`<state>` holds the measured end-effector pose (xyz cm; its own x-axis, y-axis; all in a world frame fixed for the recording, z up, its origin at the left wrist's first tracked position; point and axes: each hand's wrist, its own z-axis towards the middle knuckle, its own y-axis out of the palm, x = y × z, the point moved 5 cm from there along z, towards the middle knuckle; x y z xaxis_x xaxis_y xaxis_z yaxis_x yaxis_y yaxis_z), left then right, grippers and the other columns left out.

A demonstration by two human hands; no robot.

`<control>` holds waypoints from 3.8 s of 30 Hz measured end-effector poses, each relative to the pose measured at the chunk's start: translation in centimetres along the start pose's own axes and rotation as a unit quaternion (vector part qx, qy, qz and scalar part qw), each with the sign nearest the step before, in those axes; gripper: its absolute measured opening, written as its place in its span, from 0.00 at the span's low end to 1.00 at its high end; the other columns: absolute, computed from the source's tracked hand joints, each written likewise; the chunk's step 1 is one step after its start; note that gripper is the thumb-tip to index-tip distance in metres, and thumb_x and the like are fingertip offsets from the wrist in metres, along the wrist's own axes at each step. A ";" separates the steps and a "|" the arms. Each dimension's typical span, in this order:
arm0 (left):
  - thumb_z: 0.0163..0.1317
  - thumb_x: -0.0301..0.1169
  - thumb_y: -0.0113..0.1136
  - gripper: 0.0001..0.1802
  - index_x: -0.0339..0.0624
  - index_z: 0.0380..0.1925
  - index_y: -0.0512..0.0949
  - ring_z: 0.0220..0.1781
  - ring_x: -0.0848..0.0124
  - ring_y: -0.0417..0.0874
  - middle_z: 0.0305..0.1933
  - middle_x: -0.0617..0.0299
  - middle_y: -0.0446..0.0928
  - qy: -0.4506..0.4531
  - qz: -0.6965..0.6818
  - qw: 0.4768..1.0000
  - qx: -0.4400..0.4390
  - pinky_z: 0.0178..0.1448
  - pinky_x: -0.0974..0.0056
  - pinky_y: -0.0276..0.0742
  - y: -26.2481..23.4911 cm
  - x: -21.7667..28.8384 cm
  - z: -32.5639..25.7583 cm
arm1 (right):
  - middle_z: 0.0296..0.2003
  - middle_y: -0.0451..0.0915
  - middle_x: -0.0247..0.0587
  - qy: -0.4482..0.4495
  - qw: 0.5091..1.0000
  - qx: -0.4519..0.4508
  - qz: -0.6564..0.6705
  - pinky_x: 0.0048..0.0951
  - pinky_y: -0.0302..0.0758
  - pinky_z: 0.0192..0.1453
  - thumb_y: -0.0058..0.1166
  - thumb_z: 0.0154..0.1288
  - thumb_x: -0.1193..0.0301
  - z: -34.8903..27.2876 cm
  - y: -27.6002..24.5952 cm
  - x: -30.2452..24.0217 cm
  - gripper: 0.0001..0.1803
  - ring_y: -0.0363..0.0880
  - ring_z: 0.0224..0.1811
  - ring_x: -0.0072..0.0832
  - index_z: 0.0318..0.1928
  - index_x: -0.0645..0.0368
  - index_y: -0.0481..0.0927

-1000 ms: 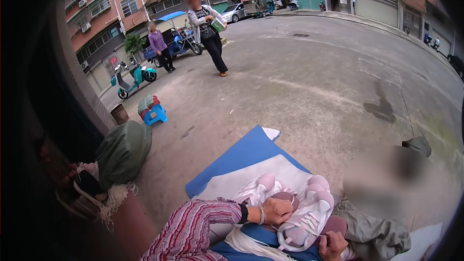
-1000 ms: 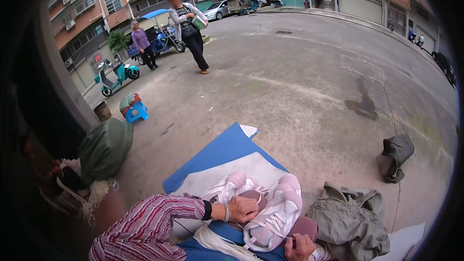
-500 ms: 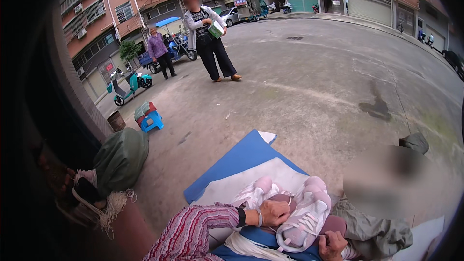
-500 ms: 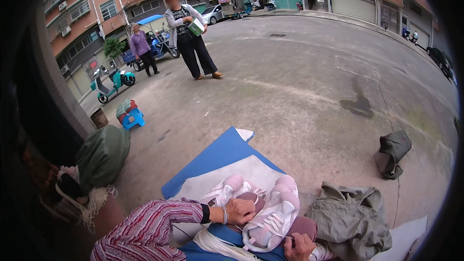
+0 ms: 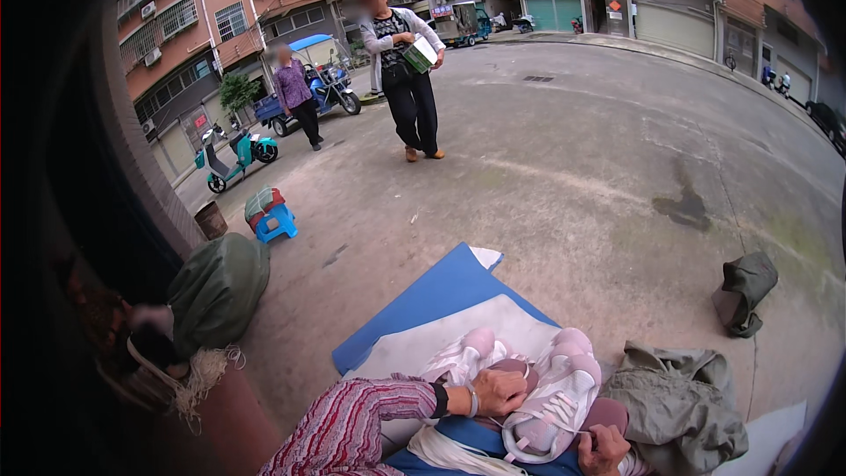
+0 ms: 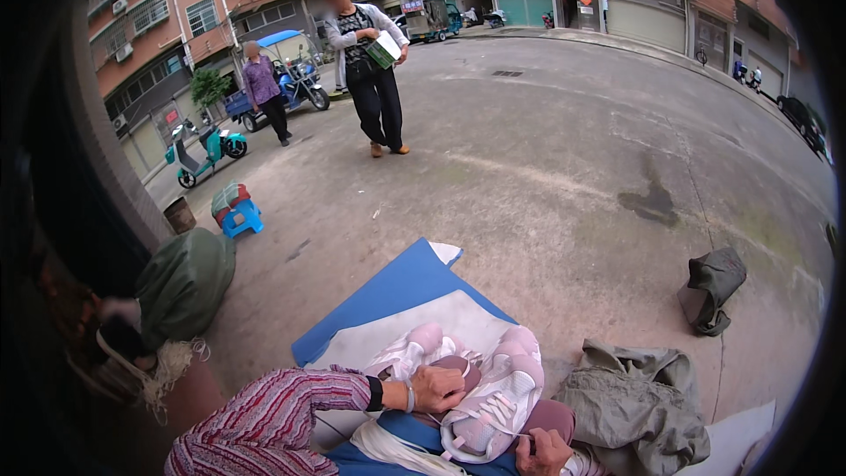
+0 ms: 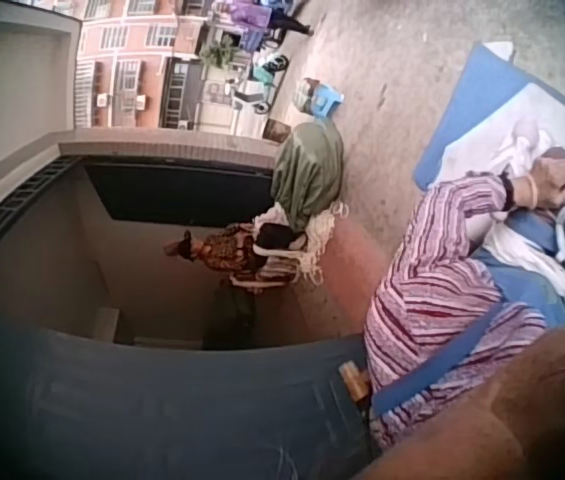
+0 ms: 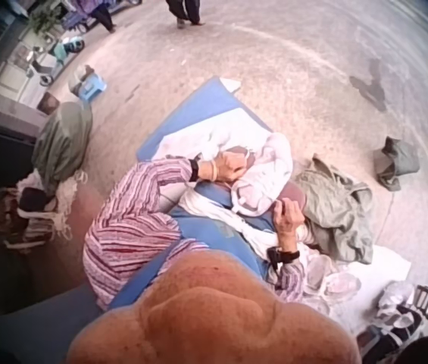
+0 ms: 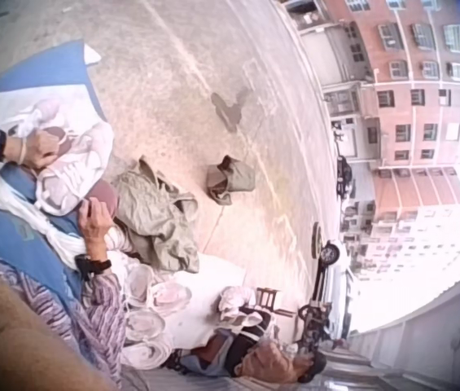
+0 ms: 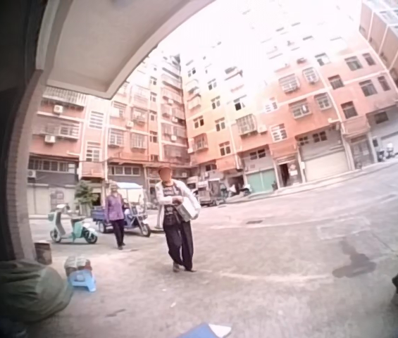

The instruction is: Lacing pink and white sneakers at a production site.

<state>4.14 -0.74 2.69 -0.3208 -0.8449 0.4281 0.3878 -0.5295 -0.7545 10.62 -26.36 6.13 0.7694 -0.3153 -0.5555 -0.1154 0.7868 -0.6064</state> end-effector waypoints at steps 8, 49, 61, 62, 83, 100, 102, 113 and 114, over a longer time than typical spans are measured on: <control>0.58 0.32 0.61 0.07 0.44 0.26 0.74 0.31 0.58 0.81 0.27 0.57 0.73 -0.013 0.000 1.000 -0.024 0.32 0.56 0.75 0.2 -0.3 -0.1 | 0.26 0.76 0.42 -0.022 1.000 0.005 -0.012 0.38 0.72 0.29 0.60 0.61 0.74 -0.3 0.4 0.4 0.02 0.74 0.25 0.41 0.34 0.57 0.80; 0.56 0.31 0.63 0.08 0.44 0.23 0.75 0.26 0.60 0.79 0.25 0.58 0.74 -0.001 0.011 1.000 -0.001 0.27 0.58 0.73 -0.1 0.0 0.2 | 0.20 0.74 0.39 -0.009 0.999 0.040 -0.011 0.36 0.70 0.23 0.64 0.49 0.74 -1.3 1.5 2.5 0.07 0.76 0.20 0.38 0.30 0.56 0.80; 0.57 0.31 0.63 0.08 0.44 0.24 0.75 0.26 0.60 0.79 0.25 0.58 0.74 -0.009 0.022 1.000 0.003 0.27 0.58 0.73 -0.8 0.1 0.3 | 0.21 0.75 0.41 -0.011 0.999 0.033 -0.004 0.38 0.71 0.24 0.64 0.49 0.75 -0.9 1.6 2.3 0.08 0.76 0.21 0.40 0.32 0.56 0.80; 0.57 0.31 0.63 0.08 0.44 0.24 0.75 0.26 0.60 0.79 0.25 0.58 0.74 -0.006 0.010 1.000 0.002 0.28 0.58 0.73 -0.6 0.2 0.3 | 0.21 0.75 0.42 -0.010 0.999 0.031 -0.008 0.38 0.71 0.24 0.64 0.49 0.76 -1.0 1.6 2.3 0.08 0.76 0.21 0.40 0.32 0.57 0.80; 0.58 0.33 0.64 0.10 0.44 0.23 0.73 0.24 0.59 0.79 0.24 0.58 0.74 -0.004 0.015 1.000 0.015 0.25 0.57 0.72 -0.1 0.1 0.0 | 0.20 0.75 0.42 -0.004 0.998 0.056 -0.013 0.38 0.73 0.25 0.64 0.48 0.75 -1.7 1.7 2.8 0.06 0.77 0.21 0.42 0.29 0.57 0.80; 0.73 0.32 0.48 0.12 0.39 0.45 0.79 0.30 0.63 0.83 0.36 0.54 0.82 -0.157 -0.108 0.981 -0.037 0.37 0.59 0.79 -3.0 -0.3 -0.7 | 0.22 0.77 0.43 0.012 0.999 0.029 -0.007 0.38 0.75 0.27 0.64 0.54 0.74 -1.1 0.7 1.7 0.04 0.79 0.23 0.41 0.30 0.57 0.81; 0.74 0.30 0.46 0.15 0.37 0.54 0.77 0.29 0.67 0.82 0.39 0.57 0.83 -0.239 -0.191 0.952 -0.014 0.39 0.62 0.80 -3.5 -0.2 -1.3 | 0.23 0.78 0.44 0.049 0.999 -0.005 0.004 0.38 0.76 0.29 0.62 0.57 0.73 -1.1 0.2 1.8 0.03 0.80 0.24 0.42 0.31 0.58 0.82; 0.71 0.29 0.56 0.17 0.34 0.57 0.72 0.24 0.76 0.81 0.41 0.57 0.84 -0.411 -0.488 0.769 -0.037 0.33 0.72 0.82 -4.7 -0.9 -2.9 | 0.26 0.80 0.43 0.063 0.998 -0.016 -0.021 0.37 0.76 0.30 0.61 0.59 0.72 1.6 -2.6 -1.2 0.03 0.81 0.26 0.41 0.33 0.56 0.80; 0.71 0.27 0.56 0.17 0.33 0.57 0.71 0.24 0.75 0.82 0.41 0.56 0.83 -0.409 -0.530 0.743 0.000 0.34 0.71 0.84 -5.0 -0.7 -2.9 | 0.26 0.80 0.43 0.077 0.997 -0.017 -0.022 0.36 0.77 0.30 0.61 0.59 0.72 2.2 -3.2 -1.4 0.04 0.81 0.26 0.41 0.33 0.57 0.80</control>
<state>-0.05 2.67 4.72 0.1856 0.2827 0.9411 0.2921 -0.9303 0.2218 11.28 -27.27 10.04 0.6683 -0.4301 -0.6069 -0.1066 0.7521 -0.6503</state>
